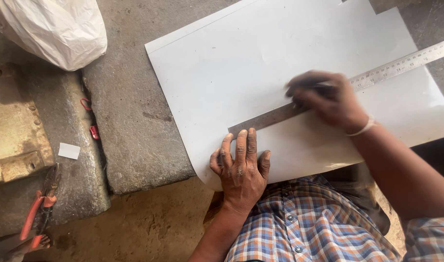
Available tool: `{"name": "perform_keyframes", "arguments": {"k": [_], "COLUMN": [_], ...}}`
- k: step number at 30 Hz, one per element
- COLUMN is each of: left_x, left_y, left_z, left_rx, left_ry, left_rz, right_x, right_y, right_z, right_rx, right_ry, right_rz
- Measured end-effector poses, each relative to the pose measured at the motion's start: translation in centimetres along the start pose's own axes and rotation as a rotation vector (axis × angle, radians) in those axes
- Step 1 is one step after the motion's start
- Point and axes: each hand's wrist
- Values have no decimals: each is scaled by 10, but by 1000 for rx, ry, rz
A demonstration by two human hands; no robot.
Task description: The person holds a steel ruler against a white sheet on a stone workbench and draws straight pencil lines along it, repeatedly repositioning the ruler to mark a series of parallel lines across the sheet.
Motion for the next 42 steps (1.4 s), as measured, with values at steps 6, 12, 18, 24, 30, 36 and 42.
{"name": "perform_keyframes", "arguments": {"k": [6, 12, 18, 24, 30, 36, 42], "left_x": [-6, -10, -34, -33, -23, -31, -30], "left_y": [2, 11, 38, 43, 27, 18, 17], "left_z": [-2, 3, 42, 47, 1, -8, 1], "left_rx": [-7, -48, -144, -141, -48, -6, -18], "left_ry": [0, -22, -49, -84, 47, 68, 67], "left_rz": [-23, -7, -5, 2, 25, 7, 12], "right_x": [-60, -39, 3, 20, 23, 30, 37], "right_y": [26, 47, 50, 53, 58, 52, 46], "right_z": [2, 13, 33, 39, 40, 36, 30], "right_rx": [-251, -191, -184, -219, -200, -196, -206], "right_ry": [898, 971, 872, 773, 804, 825, 850], "right_rz": [-61, -4, 57, 40, 3, -11, -14]}}
Point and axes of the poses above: each hand's wrist, its own y-axis away from the middle knuckle, its own x-axis out of the palm, z = x × y
